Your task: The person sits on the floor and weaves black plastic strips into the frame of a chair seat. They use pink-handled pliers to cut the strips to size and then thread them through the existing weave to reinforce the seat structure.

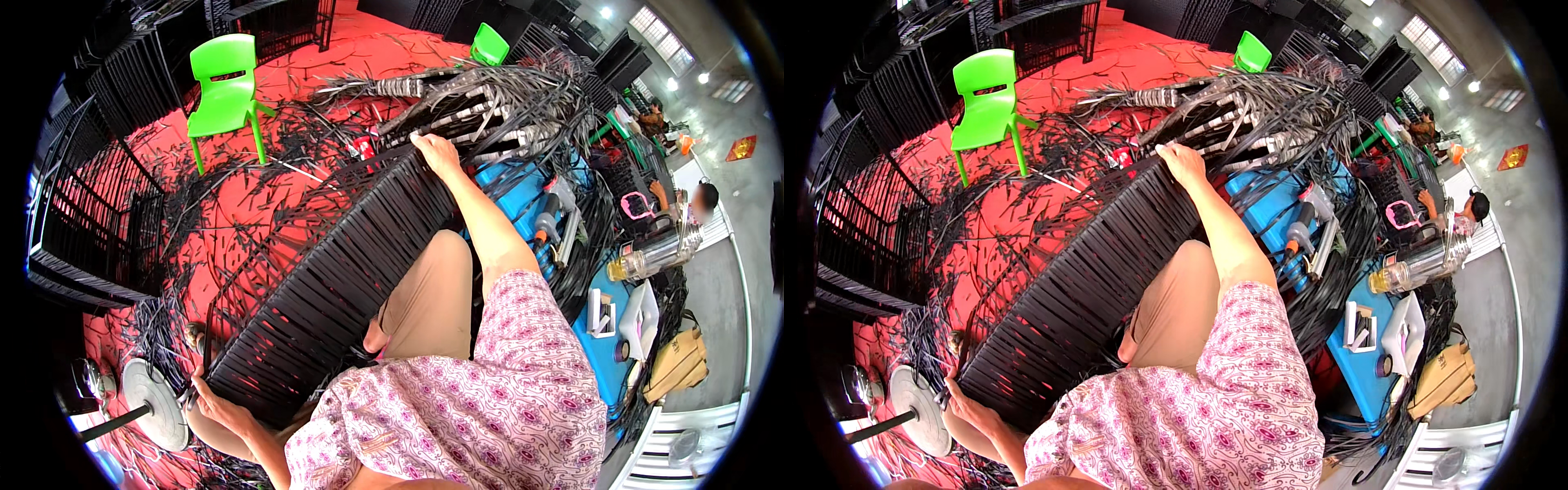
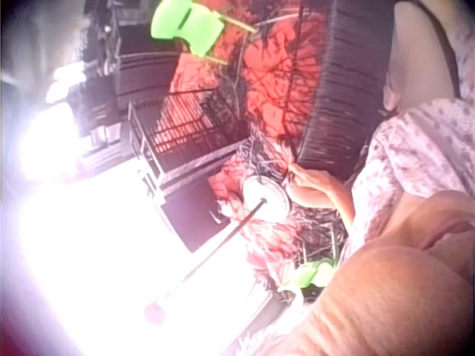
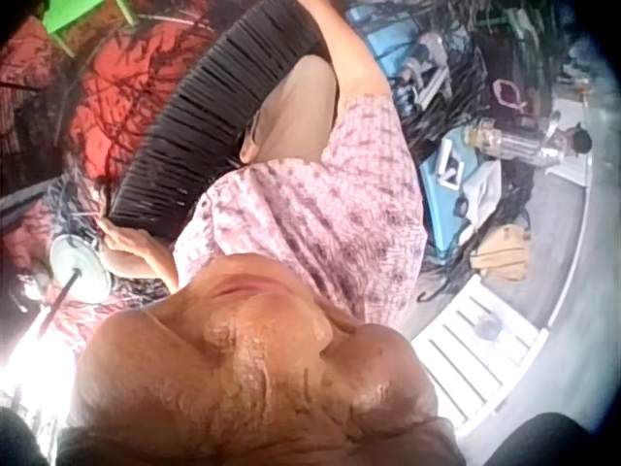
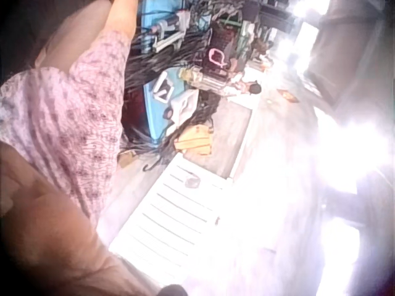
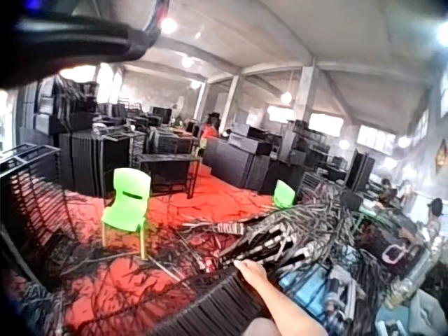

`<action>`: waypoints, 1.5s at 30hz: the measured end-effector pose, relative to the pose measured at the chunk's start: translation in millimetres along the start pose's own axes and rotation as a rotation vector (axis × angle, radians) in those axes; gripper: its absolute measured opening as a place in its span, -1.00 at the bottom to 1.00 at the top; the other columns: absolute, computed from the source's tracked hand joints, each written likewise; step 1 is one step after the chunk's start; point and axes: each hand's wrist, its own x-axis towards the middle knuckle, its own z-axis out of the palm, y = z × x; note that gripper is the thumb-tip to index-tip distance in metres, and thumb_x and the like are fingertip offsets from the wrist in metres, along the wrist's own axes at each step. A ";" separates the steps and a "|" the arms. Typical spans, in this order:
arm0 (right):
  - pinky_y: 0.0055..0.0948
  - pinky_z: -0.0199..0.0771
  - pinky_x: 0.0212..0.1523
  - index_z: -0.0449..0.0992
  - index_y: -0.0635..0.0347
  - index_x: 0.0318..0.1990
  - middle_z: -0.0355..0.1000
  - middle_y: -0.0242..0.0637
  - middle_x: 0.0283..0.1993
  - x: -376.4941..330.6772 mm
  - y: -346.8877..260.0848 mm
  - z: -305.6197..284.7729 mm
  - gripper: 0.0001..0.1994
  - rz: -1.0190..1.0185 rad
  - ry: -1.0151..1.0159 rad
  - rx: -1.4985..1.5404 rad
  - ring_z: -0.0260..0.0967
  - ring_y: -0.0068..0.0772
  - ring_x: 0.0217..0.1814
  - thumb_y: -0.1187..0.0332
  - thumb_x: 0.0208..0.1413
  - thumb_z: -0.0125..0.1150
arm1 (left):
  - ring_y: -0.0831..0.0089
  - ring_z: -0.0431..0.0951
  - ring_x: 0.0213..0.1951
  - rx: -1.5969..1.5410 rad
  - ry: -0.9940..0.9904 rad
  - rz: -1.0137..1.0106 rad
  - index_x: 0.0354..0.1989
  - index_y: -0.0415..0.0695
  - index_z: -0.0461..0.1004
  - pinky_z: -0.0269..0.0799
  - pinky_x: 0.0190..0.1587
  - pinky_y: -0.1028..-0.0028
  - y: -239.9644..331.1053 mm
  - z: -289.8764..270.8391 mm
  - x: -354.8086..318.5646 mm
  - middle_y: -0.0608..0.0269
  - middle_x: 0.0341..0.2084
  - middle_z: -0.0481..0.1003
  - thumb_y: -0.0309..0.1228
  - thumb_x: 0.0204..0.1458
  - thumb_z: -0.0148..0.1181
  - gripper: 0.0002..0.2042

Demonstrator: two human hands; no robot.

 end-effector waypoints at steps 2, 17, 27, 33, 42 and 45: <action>-0.11 0.42 -0.04 0.60 0.23 -0.18 0.54 0.08 -0.19 1.1 20.6 -1.7 -0.42 0.005 -0.025 0.116 0.49 0.13 -0.06 -0.18 0.16 -0.01 | 0.49 0.46 -0.23 -0.040 0.024 -0.024 -0.12 -0.29 0.60 0.32 -0.02 0.46 0.9 -0.5 -0.9 0.26 -0.31 0.53 -0.15 0.31 -0.02 -0.59; -0.64 0.17 -0.50 0.59 0.07 -0.37 0.42 -0.55 -0.48 23.3 47.4 -30.4 -0.76 0.248 -0.218 0.594 0.21 -0.70 -0.52 0.11 0.11 0.31 | 0.54 0.43 -0.23 -0.242 0.052 -0.158 -0.16 -0.23 0.62 0.29 0.00 0.47 2.1 5.3 2.3 0.28 -0.33 0.52 -0.12 0.31 -0.04 -0.58; -0.36 0.35 0.20 0.51 0.31 0.13 0.51 -0.21 0.09 50.6 102.3 -58.7 -0.56 -0.038 -0.295 0.287 0.41 -0.36 0.17 0.29 0.13 0.32 | 0.47 0.46 -0.04 -0.305 -0.080 -0.162 -0.13 -0.18 0.63 0.19 0.12 0.47 2.3 -4.7 7.3 0.25 -0.18 0.54 -0.20 0.31 -0.02 -0.65; -0.40 0.34 0.18 0.54 0.30 0.09 0.49 -0.18 0.11 -40.2 -126.2 22.2 -0.59 -0.391 -0.104 0.178 0.43 -0.35 0.11 0.24 0.17 0.29 | 0.68 0.41 -0.37 -0.692 -0.075 -0.420 -0.19 -0.25 0.63 0.31 -0.21 0.62 2.8 -14.0 8.2 0.43 -0.45 0.50 -0.17 0.30 0.02 -0.62; -0.21 0.41 0.09 0.51 0.21 -0.01 0.47 -0.14 -0.03 -278.9 -375.9 137.6 -0.60 -1.129 -0.513 0.543 0.42 -0.07 0.04 0.17 0.07 0.34 | 0.59 0.50 -0.28 -0.627 0.098 -0.361 -0.17 -0.24 0.63 0.32 -0.08 0.50 4.9 -17.2 17.0 0.31 -0.32 0.60 -0.09 0.28 0.03 -0.57; -0.18 0.39 0.11 0.50 0.19 0.01 0.46 -0.14 -0.02 -310.3 -380.4 162.6 -0.56 -1.095 -0.659 0.581 0.41 -0.07 0.05 0.09 0.07 0.34 | 0.54 0.52 -0.22 -0.639 0.065 -0.303 -0.12 -0.28 0.62 0.30 0.03 0.42 -4.2 -21.3 18.9 0.24 -0.26 0.62 -0.05 0.26 0.04 -0.53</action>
